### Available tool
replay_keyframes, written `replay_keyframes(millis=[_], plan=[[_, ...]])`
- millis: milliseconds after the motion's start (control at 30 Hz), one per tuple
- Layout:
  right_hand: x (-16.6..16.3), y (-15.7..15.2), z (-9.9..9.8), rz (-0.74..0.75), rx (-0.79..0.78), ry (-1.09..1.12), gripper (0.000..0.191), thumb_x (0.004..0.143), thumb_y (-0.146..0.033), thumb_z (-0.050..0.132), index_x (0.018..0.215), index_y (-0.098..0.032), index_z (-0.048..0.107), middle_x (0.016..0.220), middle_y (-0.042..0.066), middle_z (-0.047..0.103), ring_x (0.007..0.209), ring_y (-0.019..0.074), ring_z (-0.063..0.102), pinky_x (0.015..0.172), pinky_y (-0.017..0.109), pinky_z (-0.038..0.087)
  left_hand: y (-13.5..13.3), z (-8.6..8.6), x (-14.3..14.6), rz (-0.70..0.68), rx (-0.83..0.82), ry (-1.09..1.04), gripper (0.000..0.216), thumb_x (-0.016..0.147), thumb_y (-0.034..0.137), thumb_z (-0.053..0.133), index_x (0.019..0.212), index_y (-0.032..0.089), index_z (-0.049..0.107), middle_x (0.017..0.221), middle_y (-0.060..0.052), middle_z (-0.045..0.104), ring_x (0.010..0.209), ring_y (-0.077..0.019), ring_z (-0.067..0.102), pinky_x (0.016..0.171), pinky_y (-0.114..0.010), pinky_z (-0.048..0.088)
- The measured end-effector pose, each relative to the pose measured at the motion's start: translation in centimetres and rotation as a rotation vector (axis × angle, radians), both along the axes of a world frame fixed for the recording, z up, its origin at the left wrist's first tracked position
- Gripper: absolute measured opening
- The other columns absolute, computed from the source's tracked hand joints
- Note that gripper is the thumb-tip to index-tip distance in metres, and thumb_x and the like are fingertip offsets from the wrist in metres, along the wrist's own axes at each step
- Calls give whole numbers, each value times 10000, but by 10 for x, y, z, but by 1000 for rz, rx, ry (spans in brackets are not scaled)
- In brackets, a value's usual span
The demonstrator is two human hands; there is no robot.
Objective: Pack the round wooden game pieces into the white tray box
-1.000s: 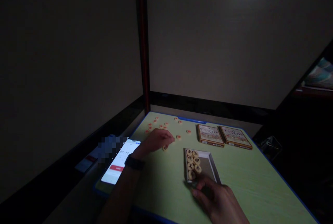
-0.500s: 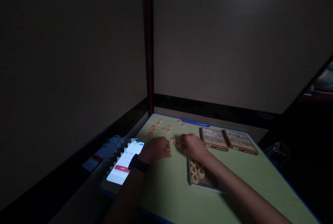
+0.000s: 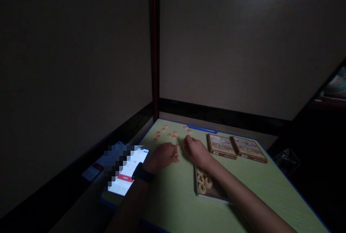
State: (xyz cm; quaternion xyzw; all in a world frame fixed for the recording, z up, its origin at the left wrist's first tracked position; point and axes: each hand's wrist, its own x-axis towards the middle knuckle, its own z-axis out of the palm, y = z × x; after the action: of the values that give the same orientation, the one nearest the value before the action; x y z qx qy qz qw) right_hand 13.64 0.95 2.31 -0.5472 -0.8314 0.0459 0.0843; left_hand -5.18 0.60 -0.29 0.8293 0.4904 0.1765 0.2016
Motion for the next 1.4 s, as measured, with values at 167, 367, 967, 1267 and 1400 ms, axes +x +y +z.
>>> replay_keyframes(millis=[167, 367, 967, 1267, 1400], plan=[[63, -30, 12, 117, -70, 375, 128, 854, -131, 546, 965, -191, 567, 829, 31, 680, 673, 151, 608, 611, 240, 421, -6, 13, 10, -32, -88, -157, 99, 810, 232, 616, 894, 191, 652, 863, -14, 701, 846, -191, 651, 741, -274, 470], [117, -71, 0, 155, -365, 490, 266, 708, -27, 506, 879, -172, 649, 717, -9, 642, 645, 136, 583, 576, 226, 423, -11, 15, 31, -129, -47, -232, 231, 806, 220, 643, 1028, 177, 691, 947, -36, 731, 859, -184, 667, 778, -283, 503], [111, -79, -9, 140, -483, 474, 423, 559, 56, 421, 764, -163, 719, 674, -10, 708, 609, 124, 660, 538, 192, 432, 2, -7, 87, -105, 238, -409, 222, 866, 170, 638, 1076, 196, 709, 1027, -47, 699, 821, -149, 653, 833, -273, 549], [110, -84, -11, 173, -421, 420, 344, 596, 41, 482, 749, -174, 703, 668, -21, 689, 612, 112, 622, 571, 208, 401, -10, -15, 88, -82, 274, -351, 221, 887, 160, 627, 1086, 228, 698, 1028, -31, 698, 848, -151, 658, 880, -283, 555], [111, -83, -14, 149, -418, 452, 301, 586, 45, 486, 729, -173, 636, 682, -25, 669, 626, 112, 613, 558, 199, 385, -12, -18, 90, -81, 292, -341, 242, 904, 177, 603, 1126, 238, 681, 1072, -36, 690, 887, -160, 662, 888, -298, 562]])
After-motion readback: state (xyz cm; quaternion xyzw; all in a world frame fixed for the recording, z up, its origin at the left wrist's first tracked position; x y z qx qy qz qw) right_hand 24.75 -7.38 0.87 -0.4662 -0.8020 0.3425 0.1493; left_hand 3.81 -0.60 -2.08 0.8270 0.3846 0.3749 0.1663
